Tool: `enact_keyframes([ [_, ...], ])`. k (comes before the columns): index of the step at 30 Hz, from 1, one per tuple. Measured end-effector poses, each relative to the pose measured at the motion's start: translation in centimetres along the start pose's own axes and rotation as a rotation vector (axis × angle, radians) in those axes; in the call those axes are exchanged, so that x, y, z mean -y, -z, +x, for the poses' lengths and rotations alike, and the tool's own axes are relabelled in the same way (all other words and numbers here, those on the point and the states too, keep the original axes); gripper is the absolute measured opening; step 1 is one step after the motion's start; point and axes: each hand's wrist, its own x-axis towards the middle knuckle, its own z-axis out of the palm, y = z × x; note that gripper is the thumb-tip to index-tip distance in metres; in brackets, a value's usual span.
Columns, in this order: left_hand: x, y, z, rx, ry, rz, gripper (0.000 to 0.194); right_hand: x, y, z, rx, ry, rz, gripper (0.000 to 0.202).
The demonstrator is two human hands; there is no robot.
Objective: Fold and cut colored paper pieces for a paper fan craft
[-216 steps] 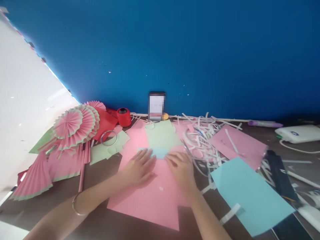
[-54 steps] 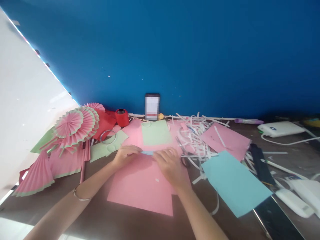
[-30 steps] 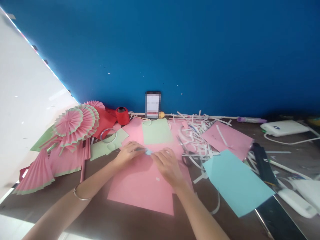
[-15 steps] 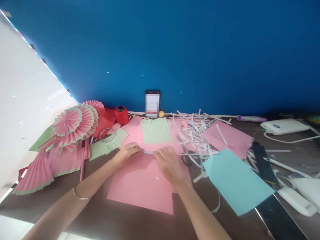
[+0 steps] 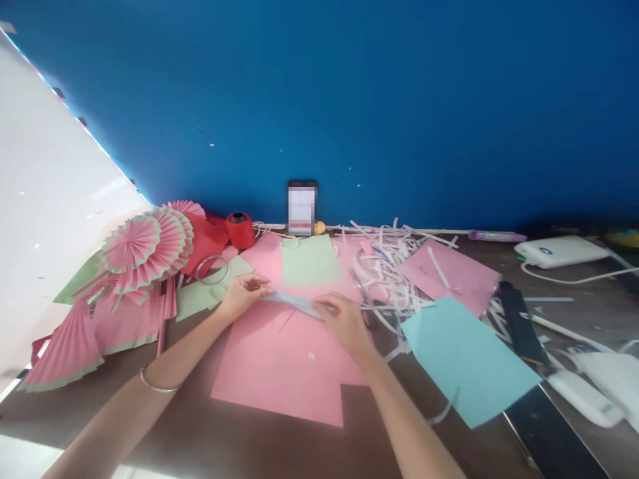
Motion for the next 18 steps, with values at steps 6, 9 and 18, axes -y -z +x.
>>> enact_keyframes([
  [6, -0.3, 0.3, -0.1, 0.011, -0.033, 0.089, 0.025, 0.8, 0.6, 0.4, -0.066, -0.078, 0.053, 0.016],
  [9, -0.7, 0.3, -0.2, 0.132, -0.065, 0.180, 0.025, 0.6, 0.7, 0.3, -0.070, -0.074, 0.042, 0.014],
  [18, -0.4, -0.2, -1.0, 0.227, -0.477, 0.373, 0.018, 0.5, 0.5, -0.4, -0.113, 0.393, -0.379, 0.017],
])
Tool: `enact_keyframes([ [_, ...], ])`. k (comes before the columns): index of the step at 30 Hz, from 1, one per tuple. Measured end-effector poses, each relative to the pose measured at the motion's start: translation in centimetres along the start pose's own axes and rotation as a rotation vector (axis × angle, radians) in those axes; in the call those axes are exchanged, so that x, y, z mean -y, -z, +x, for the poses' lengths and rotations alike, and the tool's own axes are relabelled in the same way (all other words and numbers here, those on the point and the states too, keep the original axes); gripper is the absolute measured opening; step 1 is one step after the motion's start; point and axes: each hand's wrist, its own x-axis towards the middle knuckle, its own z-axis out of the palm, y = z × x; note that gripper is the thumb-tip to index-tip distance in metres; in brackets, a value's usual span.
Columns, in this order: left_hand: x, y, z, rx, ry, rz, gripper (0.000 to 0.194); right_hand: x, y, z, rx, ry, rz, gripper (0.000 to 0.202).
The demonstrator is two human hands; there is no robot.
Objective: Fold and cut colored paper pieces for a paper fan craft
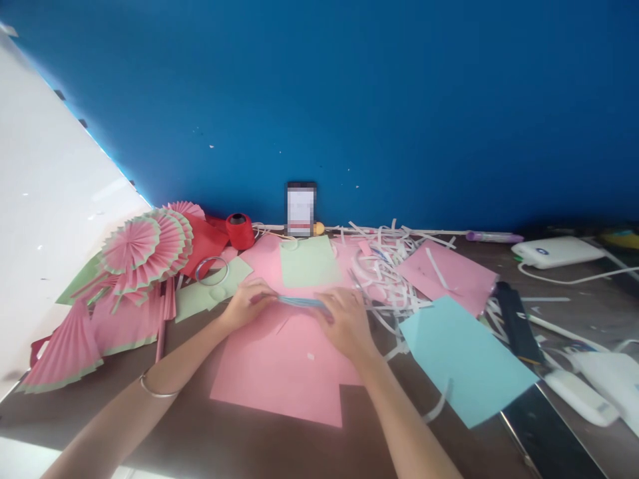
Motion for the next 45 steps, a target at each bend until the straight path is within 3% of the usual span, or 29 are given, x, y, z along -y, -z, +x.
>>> enact_keyframes([
  [5, 0.0, -1.0, -0.8, -0.012, -0.209, 0.086, 0.018, 2.2, 0.3, 0.1, 0.066, 0.199, -0.158, 0.015],
  [10, -0.2, -1.0, -0.8, -0.001, -0.266, 0.138, 0.018, 2.7, 0.6, 0.2, 0.193, 0.257, -0.196, 0.025],
  [16, -0.6, -0.8, -0.8, 0.043, -0.379, 0.415, 0.019, 3.8, 0.9, 0.6, 0.243, 0.366, -0.345, 0.028],
  [18, -0.5, -0.6, -0.8, 0.049, -0.420, 0.462, 0.020, 3.6, 0.8, 0.6, 0.236, 0.376, -0.324, 0.025],
  [25, -0.1, -0.3, -0.5, -0.101, -0.493, 0.551, 0.021, 1.2, 0.5, 0.1, 0.090, 0.376, -0.324, 0.024],
  [30, 0.0, -0.1, -0.5, -0.039, -0.566, 0.745, 0.024, 0.3, -0.1, -0.1, 0.156, 0.399, -0.358, 0.022],
  [34, 0.2, 0.2, -0.6, 0.110, -0.493, 0.789, 0.016, -0.1, -0.2, -0.3, 0.322, 0.348, -0.329, 0.024],
  [38, 0.2, 0.4, -0.6, 0.236, -0.373, 0.859, 0.013, -0.3, 0.4, -0.2, 0.388, 0.302, -0.337, 0.025],
  [45, -0.4, 0.4, -0.6, 0.291, -0.342, 0.925, 0.029, -0.6, 0.5, -0.3, 0.422, 0.253, -0.292, 0.022],
])
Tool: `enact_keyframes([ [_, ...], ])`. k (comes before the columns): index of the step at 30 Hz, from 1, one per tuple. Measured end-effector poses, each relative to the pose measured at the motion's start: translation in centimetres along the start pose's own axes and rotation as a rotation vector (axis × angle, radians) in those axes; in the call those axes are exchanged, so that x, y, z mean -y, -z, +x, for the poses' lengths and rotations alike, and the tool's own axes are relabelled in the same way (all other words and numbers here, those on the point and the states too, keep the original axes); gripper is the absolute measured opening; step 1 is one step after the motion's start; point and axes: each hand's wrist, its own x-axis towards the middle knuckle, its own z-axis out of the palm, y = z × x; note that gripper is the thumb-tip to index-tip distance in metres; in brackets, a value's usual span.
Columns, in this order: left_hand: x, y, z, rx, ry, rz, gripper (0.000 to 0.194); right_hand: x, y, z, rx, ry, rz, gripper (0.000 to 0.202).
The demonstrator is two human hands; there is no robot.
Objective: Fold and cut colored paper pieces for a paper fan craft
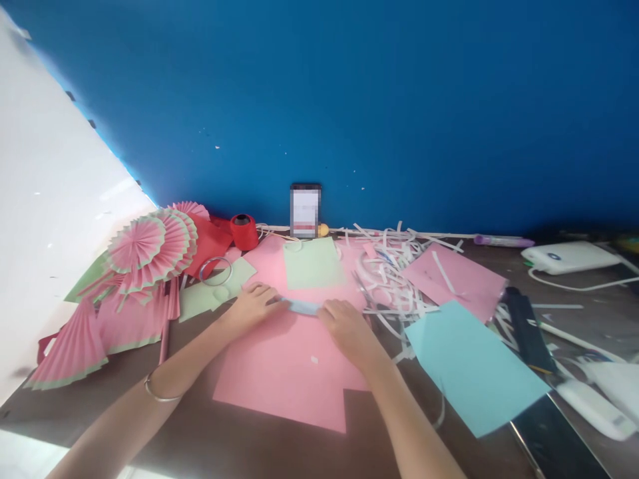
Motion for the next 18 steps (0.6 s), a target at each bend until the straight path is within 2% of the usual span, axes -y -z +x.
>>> enact_keyframes([
  [5, 1.0, -0.5, -0.2, -0.037, 0.140, -0.298, 0.016, -0.7, -0.2, -0.1, -0.043, -0.094, 0.134, 0.018],
  [9, 1.6, -0.6, -0.2, -0.060, 0.260, -0.469, 0.020, -1.1, -0.4, 0.0, -0.083, -0.152, 0.249, 0.015],
  [12, 1.7, -0.5, -0.3, -0.065, 0.243, -0.444, 0.020, -1.2, -0.5, -0.1, -0.101, -0.116, 0.222, 0.018],
  [18, 1.7, -0.2, -0.3, -0.057, 0.113, -0.248, 0.017, -0.9, -0.2, 0.2, -0.090, -0.044, 0.086, 0.024],
])
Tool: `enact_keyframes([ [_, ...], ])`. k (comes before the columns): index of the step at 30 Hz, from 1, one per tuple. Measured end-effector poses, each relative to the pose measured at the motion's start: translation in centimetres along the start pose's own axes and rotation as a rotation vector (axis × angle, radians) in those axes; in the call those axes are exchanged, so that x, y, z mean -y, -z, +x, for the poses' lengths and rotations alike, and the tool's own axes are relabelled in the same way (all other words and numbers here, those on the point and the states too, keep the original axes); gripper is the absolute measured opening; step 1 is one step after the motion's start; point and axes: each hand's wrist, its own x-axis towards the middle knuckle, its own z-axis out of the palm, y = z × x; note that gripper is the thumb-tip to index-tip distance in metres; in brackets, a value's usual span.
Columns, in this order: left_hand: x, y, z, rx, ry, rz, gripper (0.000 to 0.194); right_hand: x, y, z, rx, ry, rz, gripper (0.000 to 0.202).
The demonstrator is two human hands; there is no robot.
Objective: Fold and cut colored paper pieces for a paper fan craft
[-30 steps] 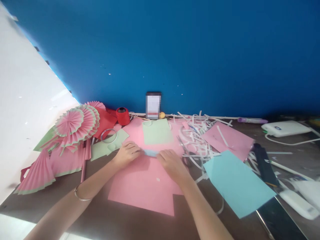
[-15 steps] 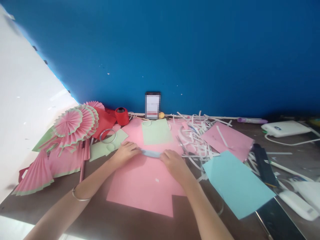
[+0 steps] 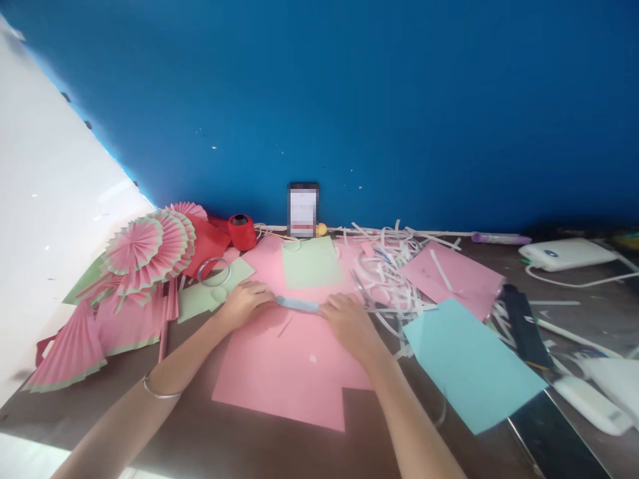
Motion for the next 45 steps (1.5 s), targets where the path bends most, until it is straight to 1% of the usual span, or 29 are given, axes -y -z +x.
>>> enact_keyframes([
  [4, -0.3, -0.1, 0.0, -0.019, -0.046, 0.063, 0.017, 2.0, -0.1, 0.8, -0.054, -0.022, -0.101, 0.016],
  [5, -0.4, -0.1, 0.0, -0.019, -0.056, 0.070, 0.017, 2.6, -0.2, 1.0, -0.050, -0.013, -0.110, 0.018],
  [7, -0.6, -0.2, 0.0, -0.017, -0.075, 0.088, 0.018, 3.6, -0.6, 1.4, -0.017, 0.015, -0.107, 0.022],
  [10, -0.6, -0.3, 0.0, -0.012, -0.087, 0.113, 0.018, 4.0, -1.3, 1.5, 0.061, 0.010, -0.072, 0.019],
  [14, -0.4, -0.3, 0.0, -0.006, -0.074, 0.072, 0.018, 3.4, -1.7, 1.4, 0.130, -0.041, -0.058, 0.018],
  [19, -1.2, -0.1, 0.2, -0.005, -0.054, -0.004, 0.016, 3.2, -1.7, 1.5, 0.148, -0.017, -0.068, 0.020],
  [23, -2.1, -0.3, 0.7, 0.062, -0.085, -0.042, 0.021, 3.3, -1.5, 1.4, 0.121, 0.014, -0.066, 0.020],
  [26, -2.2, -0.5, 0.9, 0.098, -0.059, -0.058, 0.020, 3.0, -1.2, 1.0, 0.122, 0.038, -0.065, 0.019],
  [30, -1.6, -0.7, 0.8, 0.043, 0.017, -0.115, 0.014, 2.1, -1.0, 0.4, 0.096, 0.019, -0.051, 0.017],
  [33, -1.0, -0.9, 0.7, -0.001, 0.090, -0.169, 0.018, 1.3, -1.3, 0.2, 0.071, 0.020, 0.014, 0.019],
  [36, -0.5, -0.8, 0.6, -0.007, 0.142, -0.197, 0.022, 0.6, -1.3, 0.0, 0.037, 0.027, 0.073, 0.020],
  [40, -0.1, -0.7, 0.6, -0.036, 0.190, -0.223, 0.026, 0.1, -1.1, -0.1, -0.032, -0.101, 0.149, 0.020],
  [45, -0.1, -1.1, 0.7, -0.103, 0.256, -0.205, 0.026, 0.0, -1.4, 0.3, -0.013, -0.271, 0.207, 0.016],
])
